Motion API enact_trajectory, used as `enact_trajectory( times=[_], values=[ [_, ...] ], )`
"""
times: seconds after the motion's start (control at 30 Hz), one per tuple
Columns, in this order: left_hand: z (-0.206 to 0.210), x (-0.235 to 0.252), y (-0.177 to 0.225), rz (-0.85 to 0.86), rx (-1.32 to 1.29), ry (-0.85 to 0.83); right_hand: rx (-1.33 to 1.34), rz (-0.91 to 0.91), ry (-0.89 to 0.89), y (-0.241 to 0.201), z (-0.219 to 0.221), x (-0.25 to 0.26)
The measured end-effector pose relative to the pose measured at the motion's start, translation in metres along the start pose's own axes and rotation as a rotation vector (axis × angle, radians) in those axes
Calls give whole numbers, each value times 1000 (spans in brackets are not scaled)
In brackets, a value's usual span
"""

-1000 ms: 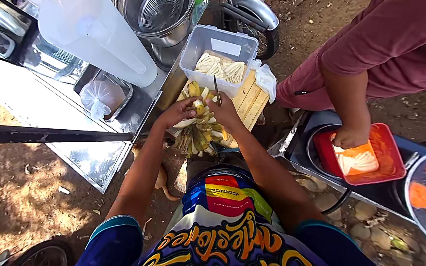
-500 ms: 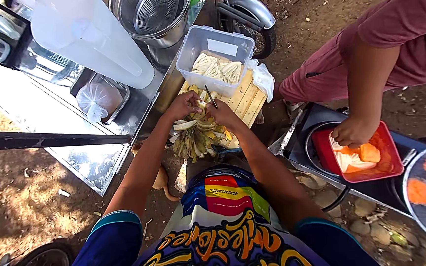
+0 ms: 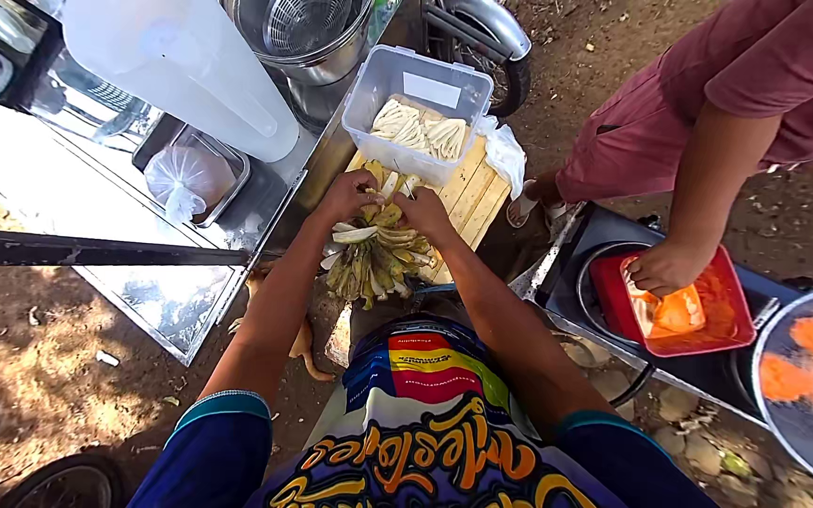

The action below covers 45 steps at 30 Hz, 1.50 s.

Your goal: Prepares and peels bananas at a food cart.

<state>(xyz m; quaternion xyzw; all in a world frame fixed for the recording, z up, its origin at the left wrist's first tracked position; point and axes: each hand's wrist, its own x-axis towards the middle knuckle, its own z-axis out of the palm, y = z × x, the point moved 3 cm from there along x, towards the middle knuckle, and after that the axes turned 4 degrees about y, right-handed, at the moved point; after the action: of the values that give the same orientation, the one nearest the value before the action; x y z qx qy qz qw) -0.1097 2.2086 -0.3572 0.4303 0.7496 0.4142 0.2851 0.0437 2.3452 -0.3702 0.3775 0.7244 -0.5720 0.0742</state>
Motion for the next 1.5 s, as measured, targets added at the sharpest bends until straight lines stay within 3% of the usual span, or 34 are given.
enact_trajectory(
  times=[0.2,0.3,0.37,0.5,0.67,0.83,1.0,1.23,1.37,1.5],
  values=[
    [-8,-17,-19,-250,-246,206,9,11,55,14,6,-20],
    [0,-21,-6,-310,29,355,-3,-19,68,7,8,-27],
    [8,-27,17,-349,295,340,-3,-42,46,1,7,-25],
    [33,-44,45,-252,259,170,33,-104,-69,-7,6,-14],
    [45,-55,44,-217,290,485,37,-161,-112,-9,7,-10],
    [51,-57,42,-183,250,626,-37,-186,-141,-11,9,-3],
    [62,-59,49,-123,242,653,-77,-186,-123,-14,2,-20],
    [69,-59,25,-27,322,614,-191,-260,-188,-21,9,7],
    [69,-60,25,46,419,661,-377,-366,-95,-32,11,11],
    [60,-60,24,1,492,630,-527,-356,13,-39,19,7]
  ],
)
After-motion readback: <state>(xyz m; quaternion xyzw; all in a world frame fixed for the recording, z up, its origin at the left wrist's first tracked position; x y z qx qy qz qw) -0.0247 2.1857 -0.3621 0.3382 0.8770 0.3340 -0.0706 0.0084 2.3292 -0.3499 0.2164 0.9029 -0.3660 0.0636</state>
